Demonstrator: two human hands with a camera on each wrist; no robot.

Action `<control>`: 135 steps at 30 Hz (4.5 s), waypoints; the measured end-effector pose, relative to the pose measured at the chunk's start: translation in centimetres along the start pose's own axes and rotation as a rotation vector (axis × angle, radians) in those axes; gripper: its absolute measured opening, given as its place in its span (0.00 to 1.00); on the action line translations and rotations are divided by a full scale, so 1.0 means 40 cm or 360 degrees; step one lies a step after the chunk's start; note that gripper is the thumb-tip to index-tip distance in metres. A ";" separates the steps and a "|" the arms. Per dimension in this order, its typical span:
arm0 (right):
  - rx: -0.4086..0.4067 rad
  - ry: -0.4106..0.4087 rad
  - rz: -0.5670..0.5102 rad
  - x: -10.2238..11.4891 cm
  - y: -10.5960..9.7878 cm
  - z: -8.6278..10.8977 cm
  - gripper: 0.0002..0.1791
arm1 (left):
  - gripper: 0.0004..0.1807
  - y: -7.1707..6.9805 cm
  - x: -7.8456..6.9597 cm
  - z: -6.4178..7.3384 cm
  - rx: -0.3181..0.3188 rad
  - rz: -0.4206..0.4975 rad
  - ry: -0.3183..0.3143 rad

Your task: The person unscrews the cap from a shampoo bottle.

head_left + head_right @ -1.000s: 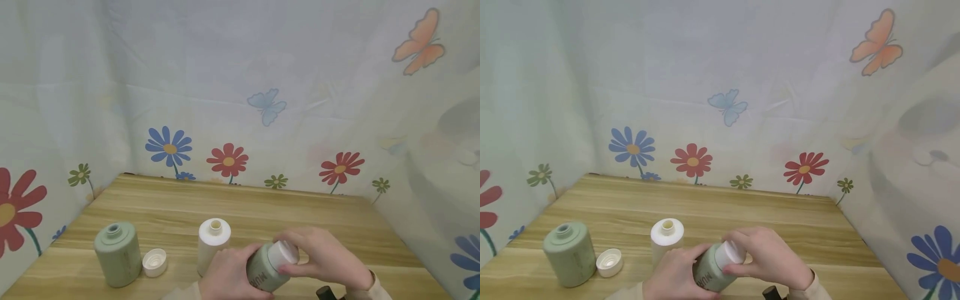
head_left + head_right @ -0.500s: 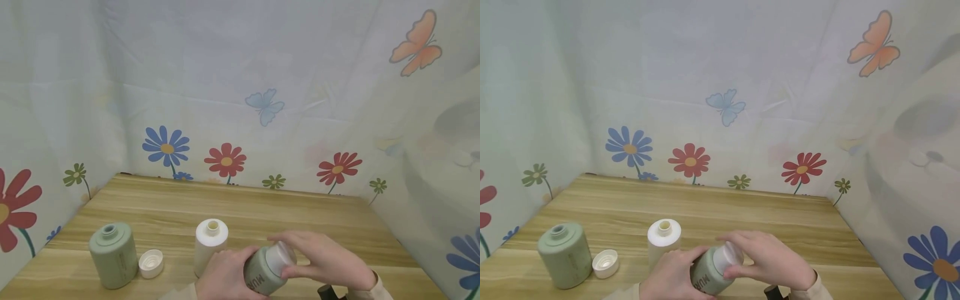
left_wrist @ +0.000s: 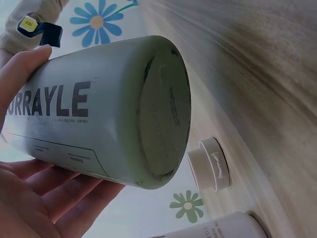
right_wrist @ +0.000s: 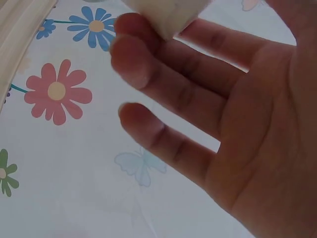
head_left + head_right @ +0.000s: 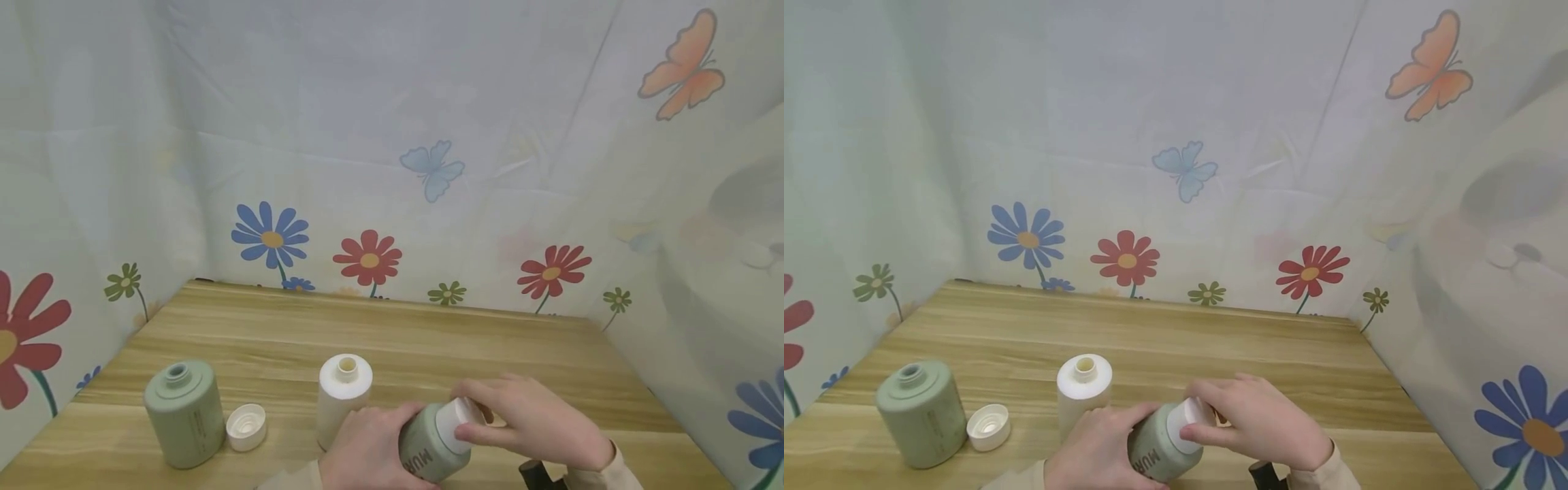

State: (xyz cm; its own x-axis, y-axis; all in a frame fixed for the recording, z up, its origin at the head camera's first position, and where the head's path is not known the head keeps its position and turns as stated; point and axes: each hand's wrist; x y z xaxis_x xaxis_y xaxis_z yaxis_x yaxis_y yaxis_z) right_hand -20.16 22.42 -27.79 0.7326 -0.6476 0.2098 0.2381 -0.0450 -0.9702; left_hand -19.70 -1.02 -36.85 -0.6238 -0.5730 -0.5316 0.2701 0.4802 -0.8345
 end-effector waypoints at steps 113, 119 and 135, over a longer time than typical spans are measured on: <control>-0.0105 -0.0351 0.0164 -0.026 0.009 0.006 0.20 | 0.39 0.010 0.010 -0.001 0.0031 -0.0181 -0.0012; 0.0007 -0.0176 0.0053 -0.024 0.005 0.006 0.26 | 0.39 0.012 0.011 -0.005 0.0030 -0.0149 0.0000; -0.0011 -0.0271 0.0192 -0.028 0.012 0.000 0.22 | 0.41 0.002 0.012 -0.008 0.0119 -0.0058 -0.0093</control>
State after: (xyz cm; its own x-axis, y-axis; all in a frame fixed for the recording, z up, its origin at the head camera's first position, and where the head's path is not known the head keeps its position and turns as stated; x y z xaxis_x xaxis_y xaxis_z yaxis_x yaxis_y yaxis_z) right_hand -20.89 23.14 -28.47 0.8527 -0.5108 0.1092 0.1384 0.0194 -0.9902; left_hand -20.21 -1.06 -37.16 -0.5911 -0.6279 -0.5064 0.3031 0.4089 -0.8608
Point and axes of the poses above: each hand's wrist, its own z-axis away from the middle knuckle, its own y-axis out of the palm, x = y × z, and after that the axes turned 15 degrees about x, right-handed
